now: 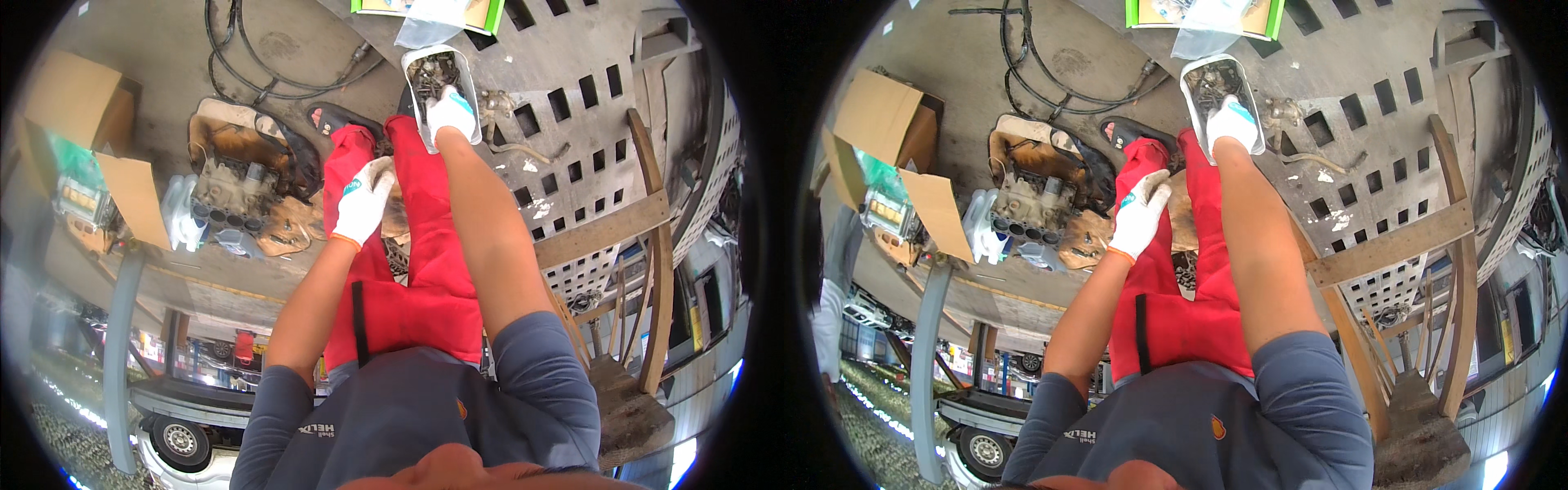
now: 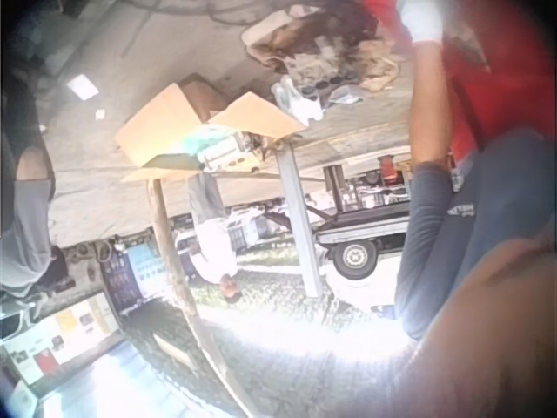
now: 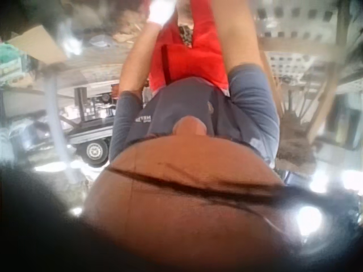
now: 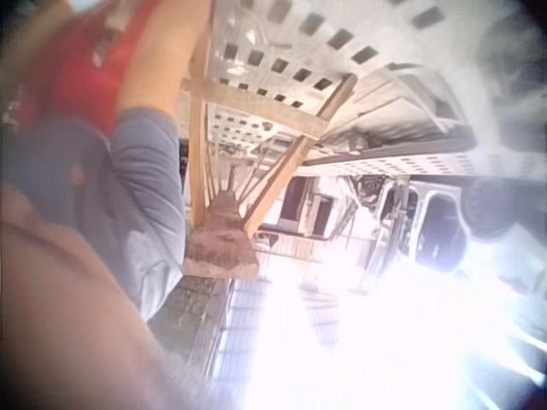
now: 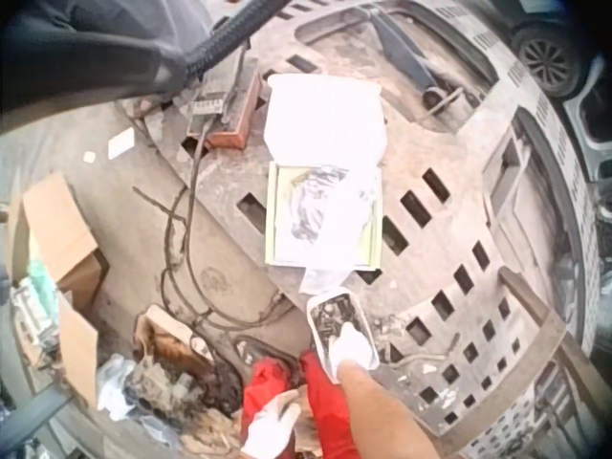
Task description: The person is cleaning engine parts using a cloth and a container of small metal pieces. They wipe the parts and handle the metal pieces, organizing them in a container.
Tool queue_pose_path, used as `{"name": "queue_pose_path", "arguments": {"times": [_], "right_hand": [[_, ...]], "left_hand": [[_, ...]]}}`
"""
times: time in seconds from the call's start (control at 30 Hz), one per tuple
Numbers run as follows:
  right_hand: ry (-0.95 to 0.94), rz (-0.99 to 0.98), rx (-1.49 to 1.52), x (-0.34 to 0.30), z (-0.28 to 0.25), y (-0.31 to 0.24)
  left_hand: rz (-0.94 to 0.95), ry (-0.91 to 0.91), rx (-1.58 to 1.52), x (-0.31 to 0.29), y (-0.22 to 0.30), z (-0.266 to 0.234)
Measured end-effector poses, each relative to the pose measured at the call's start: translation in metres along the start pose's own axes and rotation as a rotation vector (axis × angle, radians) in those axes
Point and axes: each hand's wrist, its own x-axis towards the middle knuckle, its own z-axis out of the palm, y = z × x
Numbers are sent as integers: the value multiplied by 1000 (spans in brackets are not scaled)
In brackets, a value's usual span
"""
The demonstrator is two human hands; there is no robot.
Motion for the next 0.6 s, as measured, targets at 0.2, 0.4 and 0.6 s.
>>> {"name": "queue_pose_path", "arguments": {"times": [0.2, 0.4, 0.6], "right_hand": [[-31, -260, 369, -98, -34, 15], [-741, -395, 706, -139, -41, 39], [-102, -285, 263, -42, -25, 19]], "left_hand": [[-26, 33, -277, 14, 40, 13], [-218, -91, -440, 11, 29, 16], [-502, 5, -303, 6, 10, -9]]}}
